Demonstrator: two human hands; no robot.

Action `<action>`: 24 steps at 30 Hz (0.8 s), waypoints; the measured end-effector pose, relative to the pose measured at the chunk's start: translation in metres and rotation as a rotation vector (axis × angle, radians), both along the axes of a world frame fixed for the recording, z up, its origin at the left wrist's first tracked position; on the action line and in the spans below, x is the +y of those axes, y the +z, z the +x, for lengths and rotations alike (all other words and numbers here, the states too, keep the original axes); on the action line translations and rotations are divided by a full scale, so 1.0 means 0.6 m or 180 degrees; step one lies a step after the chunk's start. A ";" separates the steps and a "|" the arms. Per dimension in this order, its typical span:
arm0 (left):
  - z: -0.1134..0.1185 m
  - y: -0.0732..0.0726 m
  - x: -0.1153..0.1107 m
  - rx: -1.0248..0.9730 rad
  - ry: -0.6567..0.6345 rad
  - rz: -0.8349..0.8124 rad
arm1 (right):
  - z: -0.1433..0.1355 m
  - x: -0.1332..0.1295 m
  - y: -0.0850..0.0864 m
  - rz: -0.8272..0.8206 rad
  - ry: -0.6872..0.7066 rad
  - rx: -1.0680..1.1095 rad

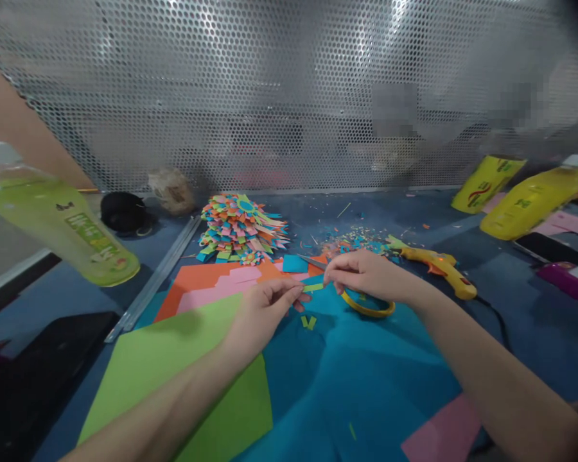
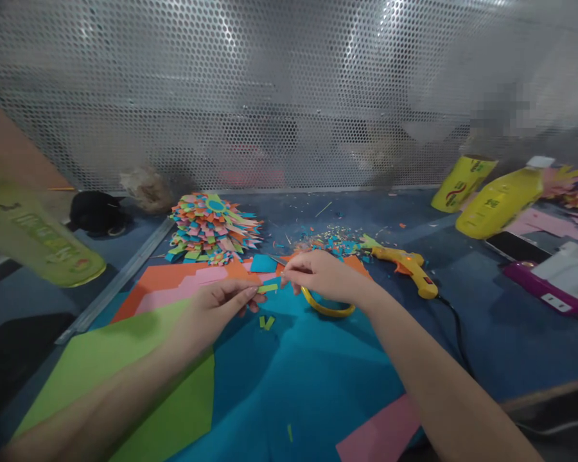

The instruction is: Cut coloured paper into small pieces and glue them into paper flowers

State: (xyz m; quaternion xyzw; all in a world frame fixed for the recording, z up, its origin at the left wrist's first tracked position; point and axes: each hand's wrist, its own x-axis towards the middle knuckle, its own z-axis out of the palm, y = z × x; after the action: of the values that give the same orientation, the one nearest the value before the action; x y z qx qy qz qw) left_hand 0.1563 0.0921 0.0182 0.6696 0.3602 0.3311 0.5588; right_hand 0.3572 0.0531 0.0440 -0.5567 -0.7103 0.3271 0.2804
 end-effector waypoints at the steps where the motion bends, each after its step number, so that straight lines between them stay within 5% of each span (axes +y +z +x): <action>1: 0.000 -0.002 0.000 -0.0022 -0.0011 -0.0037 | -0.006 -0.002 0.000 0.0003 0.0059 0.0016; 9: 0.000 -0.002 -0.008 -0.0198 -0.0081 -0.0173 | -0.022 -0.008 -0.003 0.0306 0.0056 0.0014; 18: -0.002 0.001 -0.005 -0.0434 0.0370 -0.0277 | -0.037 -0.014 0.002 0.0263 0.0081 -0.0199; 21: 0.001 0.001 -0.005 -0.0507 0.0376 -0.0357 | -0.014 -0.015 0.013 0.0299 -0.0367 -0.0678; 24: 0.002 0.006 -0.004 -0.0516 0.0393 -0.0343 | 0.054 -0.017 0.018 0.0394 -0.1500 -0.1374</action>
State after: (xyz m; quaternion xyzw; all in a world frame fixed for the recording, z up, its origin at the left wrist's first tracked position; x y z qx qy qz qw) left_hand 0.1577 0.0898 0.0218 0.5862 0.3717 0.3981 0.5998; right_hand 0.3893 0.0430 0.0547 -0.7442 -0.6234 0.0838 0.2246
